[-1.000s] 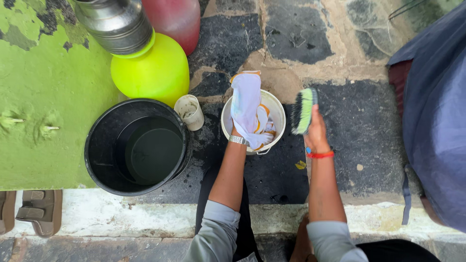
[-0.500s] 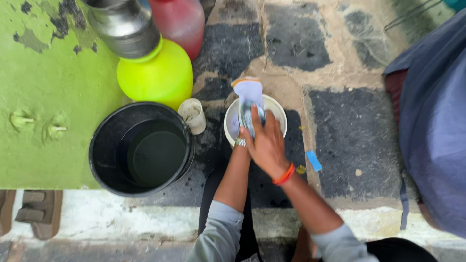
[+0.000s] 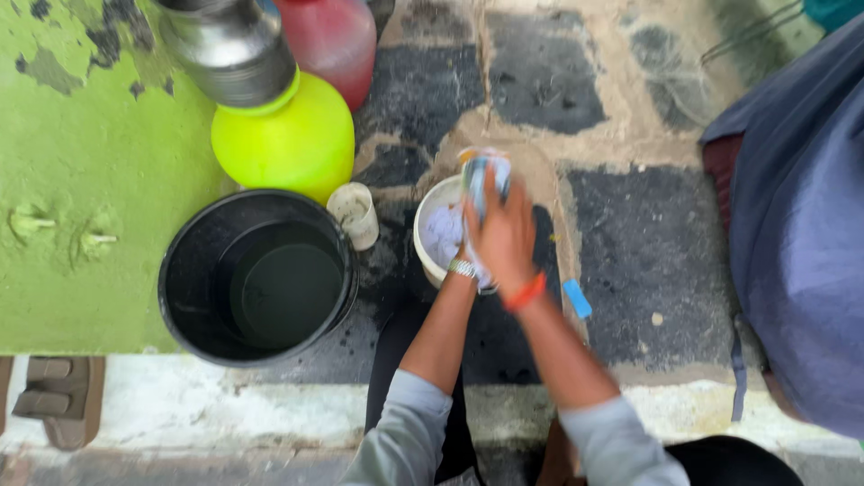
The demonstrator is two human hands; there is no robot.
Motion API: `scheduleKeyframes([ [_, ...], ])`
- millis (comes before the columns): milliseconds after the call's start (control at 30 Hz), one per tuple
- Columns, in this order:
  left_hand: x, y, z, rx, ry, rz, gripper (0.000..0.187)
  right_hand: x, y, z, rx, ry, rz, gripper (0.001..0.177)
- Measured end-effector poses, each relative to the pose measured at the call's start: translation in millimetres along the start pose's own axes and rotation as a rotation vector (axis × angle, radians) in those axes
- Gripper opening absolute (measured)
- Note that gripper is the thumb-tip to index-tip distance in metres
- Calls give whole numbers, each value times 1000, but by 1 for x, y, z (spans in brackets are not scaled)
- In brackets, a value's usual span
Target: The person washes a piece of white cloth in a bucket by hand, scrubbing it with a brush.
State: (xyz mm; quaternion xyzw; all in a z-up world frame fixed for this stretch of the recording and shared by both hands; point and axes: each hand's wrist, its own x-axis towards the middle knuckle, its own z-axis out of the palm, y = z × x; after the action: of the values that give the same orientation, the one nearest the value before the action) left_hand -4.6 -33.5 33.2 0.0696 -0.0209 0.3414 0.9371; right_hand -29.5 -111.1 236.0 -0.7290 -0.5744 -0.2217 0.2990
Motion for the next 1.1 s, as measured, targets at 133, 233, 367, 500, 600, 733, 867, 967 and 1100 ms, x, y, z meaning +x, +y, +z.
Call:
scheduleKeyframes([
  [133, 13, 2, -3, 169, 104, 98, 50, 29, 17, -1, 263, -268, 211, 59],
  [233, 8, 17, 13, 59, -122, 156, 56, -12, 9, -15, 266, -184, 60, 62],
  [367, -3, 4, 47, 163, 83, 71, 60, -5, 27, -4, 201, -95, 115, 63],
  [500, 1, 16, 73, 233, 245, 297, 60, 29, 55, -23, 308, -2, 180, 60],
  [600, -8, 41, 58, 55, 66, 313, 67, 8, 64, -41, 586, -157, 403, 59],
  [733, 6, 45, 34, 82, 270, 467, 53, -48, 88, -45, 1590, -388, 823, 41],
  [867, -6, 56, 61, 159, 235, 423, 51, -79, 99, -26, 1746, -297, 904, 38],
  [967, -17, 73, 89, 169, 287, 246, 51, -84, 104, -21, 1721, -307, 926, 40],
  [1100, -19, 81, 98, 154, 303, 91, 47, -78, 99, -23, 1627, -240, 831, 41],
])
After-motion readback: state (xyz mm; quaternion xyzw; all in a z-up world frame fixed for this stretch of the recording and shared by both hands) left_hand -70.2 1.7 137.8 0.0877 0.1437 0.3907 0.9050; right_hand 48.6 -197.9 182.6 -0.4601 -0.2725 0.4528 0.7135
